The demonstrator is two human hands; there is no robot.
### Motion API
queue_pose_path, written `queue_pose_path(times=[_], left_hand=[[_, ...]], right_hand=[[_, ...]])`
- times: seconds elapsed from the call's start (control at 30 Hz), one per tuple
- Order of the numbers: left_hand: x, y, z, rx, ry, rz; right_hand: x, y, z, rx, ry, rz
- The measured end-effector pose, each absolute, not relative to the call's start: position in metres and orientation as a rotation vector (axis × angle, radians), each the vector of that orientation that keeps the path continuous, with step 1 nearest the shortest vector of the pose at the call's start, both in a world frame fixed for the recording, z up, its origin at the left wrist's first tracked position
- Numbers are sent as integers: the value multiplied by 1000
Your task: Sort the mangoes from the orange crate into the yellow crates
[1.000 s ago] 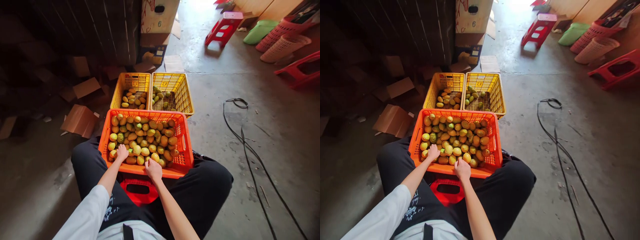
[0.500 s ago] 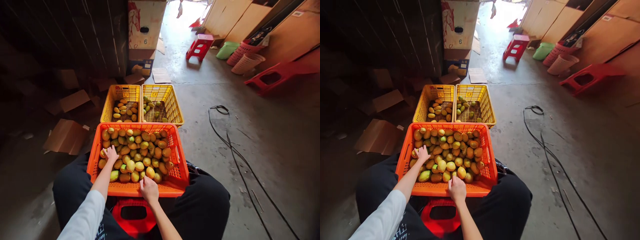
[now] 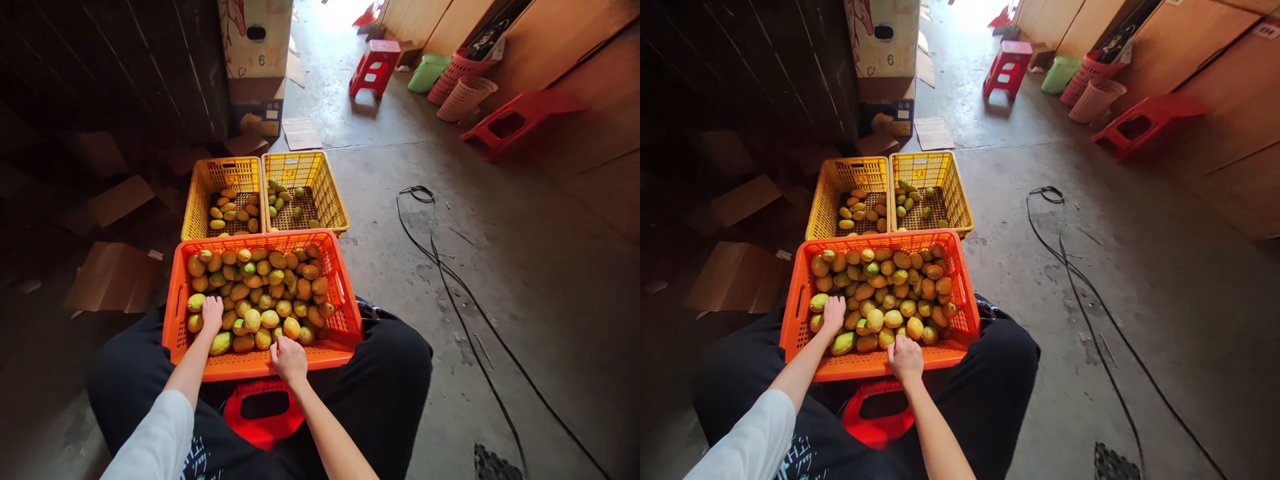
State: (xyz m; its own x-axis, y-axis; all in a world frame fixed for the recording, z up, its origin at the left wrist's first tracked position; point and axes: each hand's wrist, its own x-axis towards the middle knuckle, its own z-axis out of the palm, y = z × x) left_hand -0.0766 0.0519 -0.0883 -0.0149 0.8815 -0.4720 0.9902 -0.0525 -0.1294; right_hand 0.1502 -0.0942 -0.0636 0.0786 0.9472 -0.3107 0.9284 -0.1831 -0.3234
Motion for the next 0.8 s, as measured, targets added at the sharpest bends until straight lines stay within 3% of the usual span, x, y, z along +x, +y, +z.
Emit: queue_pose_path(times=[0.13,0.33,0.5,0.6,0.8], left_hand=[[-75,35,-80,1836,2084,-657],[-51,35,-58,1570,1944,-400],[-33,62,-17,1112,1930,355],[-39,83,22,747,1660,812],[-78,59,77,390,1466,1029]], right_hand=[[149,-91,-57,-2280,-1986,767],[147,-85,-48,-2307,-1961,852],[146,-84,-41,-2341,-1951,918],[146,-83,-44,-2367,-1916,952],[163,-50,-64,-2360,-1479,1146]])
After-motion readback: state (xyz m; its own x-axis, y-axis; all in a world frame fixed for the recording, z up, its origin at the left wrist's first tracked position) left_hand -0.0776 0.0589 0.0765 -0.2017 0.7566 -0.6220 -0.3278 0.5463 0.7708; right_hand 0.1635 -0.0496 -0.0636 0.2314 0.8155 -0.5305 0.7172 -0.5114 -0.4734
